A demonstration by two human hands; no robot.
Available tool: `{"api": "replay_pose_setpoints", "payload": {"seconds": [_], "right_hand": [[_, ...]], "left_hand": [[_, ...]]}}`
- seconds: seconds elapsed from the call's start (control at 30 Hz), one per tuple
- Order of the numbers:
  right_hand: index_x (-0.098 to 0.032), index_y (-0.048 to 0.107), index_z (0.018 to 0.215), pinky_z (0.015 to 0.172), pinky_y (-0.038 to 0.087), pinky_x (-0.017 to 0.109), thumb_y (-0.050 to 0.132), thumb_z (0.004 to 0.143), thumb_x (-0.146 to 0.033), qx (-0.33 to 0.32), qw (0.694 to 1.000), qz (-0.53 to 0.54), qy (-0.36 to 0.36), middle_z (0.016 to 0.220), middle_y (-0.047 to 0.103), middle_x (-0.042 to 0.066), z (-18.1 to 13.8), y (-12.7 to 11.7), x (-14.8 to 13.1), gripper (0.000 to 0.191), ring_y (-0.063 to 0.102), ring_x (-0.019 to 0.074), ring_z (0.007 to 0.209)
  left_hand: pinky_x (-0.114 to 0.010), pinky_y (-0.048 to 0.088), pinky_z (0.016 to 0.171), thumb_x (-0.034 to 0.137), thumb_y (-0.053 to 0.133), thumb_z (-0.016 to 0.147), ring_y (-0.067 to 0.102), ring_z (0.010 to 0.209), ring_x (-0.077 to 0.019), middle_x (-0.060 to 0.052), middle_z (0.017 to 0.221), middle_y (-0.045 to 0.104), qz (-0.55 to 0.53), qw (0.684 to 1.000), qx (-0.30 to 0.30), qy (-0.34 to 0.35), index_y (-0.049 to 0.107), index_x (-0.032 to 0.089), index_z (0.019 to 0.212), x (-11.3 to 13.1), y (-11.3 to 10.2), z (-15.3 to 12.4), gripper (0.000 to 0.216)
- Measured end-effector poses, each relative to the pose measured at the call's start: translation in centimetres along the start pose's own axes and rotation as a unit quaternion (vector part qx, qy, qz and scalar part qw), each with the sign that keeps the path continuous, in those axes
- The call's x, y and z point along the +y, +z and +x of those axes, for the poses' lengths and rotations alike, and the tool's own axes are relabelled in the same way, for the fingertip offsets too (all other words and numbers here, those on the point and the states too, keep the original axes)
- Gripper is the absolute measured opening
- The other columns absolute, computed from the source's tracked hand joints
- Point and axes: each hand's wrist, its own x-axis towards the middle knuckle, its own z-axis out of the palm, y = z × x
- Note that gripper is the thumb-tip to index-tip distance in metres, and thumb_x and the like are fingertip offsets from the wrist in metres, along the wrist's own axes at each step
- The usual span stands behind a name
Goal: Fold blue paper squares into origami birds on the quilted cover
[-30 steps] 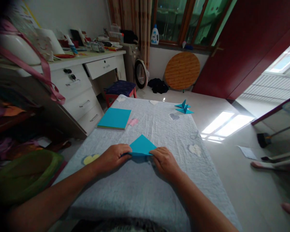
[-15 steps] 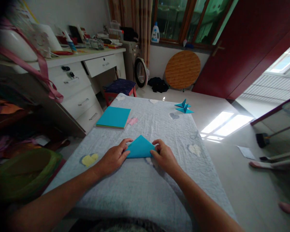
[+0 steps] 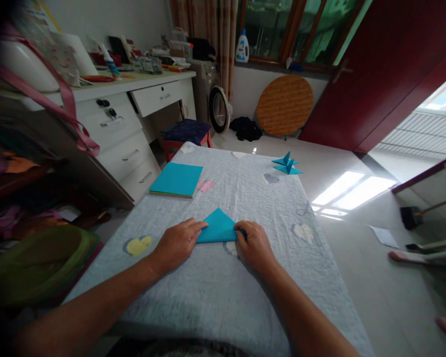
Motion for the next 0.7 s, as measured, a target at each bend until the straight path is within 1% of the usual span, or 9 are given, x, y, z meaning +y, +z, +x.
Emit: {"api": "replay_pose_setpoints", "payload": {"seconds": [0.13,0.27,0.53,0.7], "right_hand": [[-0.019,0.067,0.093,0.080,0.045,0.035,0.046,0.087,-0.021,-0.010,1.000,-0.017,0.000,0.088,0.072,0.007,0.08,0.02,-0.03,0.022,0.065,0.0221,0.083],[-0.019,0.068,0.094,0.082,0.046,0.036,0.047,0.088,-0.022,-0.010,1.000,-0.023,0.005,0.090,0.072,0.007,0.12,-0.02,-0.03,0.021,0.065,0.0226,0.086],[-0.019,0.068,0.097,0.087,0.046,0.038,0.047,0.089,-0.024,-0.008,1.000,-0.019,0.023,0.096,0.073,0.008,0.09,0.18,0.15,0.023,0.066,0.0242,0.091],[-0.019,0.068,0.097,0.085,0.047,0.037,0.047,0.090,-0.024,-0.007,1.000,-0.011,0.017,0.094,0.073,0.007,0.12,0.10,0.08,0.023,0.066,0.0230,0.089]], "left_hand": [[-0.028,0.050,0.076,0.016,0.044,0.096,0.064,0.085,-0.0183,-0.004,0.096,0.065,0.016,1.000,-0.011,0.002,0.063,0.025,0.125,0.08,-0.16,0.03,0.036],[-0.028,0.049,0.076,0.016,0.045,0.096,0.064,0.085,-0.0186,-0.004,0.096,0.065,0.021,1.000,-0.018,0.001,0.063,0.025,0.125,0.10,-0.22,0.15,0.036],[-0.029,0.050,0.076,0.016,0.042,0.098,0.065,0.085,-0.0192,-0.004,0.097,0.064,0.026,1.000,-0.014,-0.008,0.061,0.026,0.128,0.00,0.06,0.39,0.037],[-0.029,0.050,0.076,0.017,0.042,0.098,0.066,0.085,-0.0193,-0.004,0.098,0.064,0.023,1.000,-0.007,-0.005,0.062,0.025,0.127,-0.15,-0.03,0.48,0.036]]}}
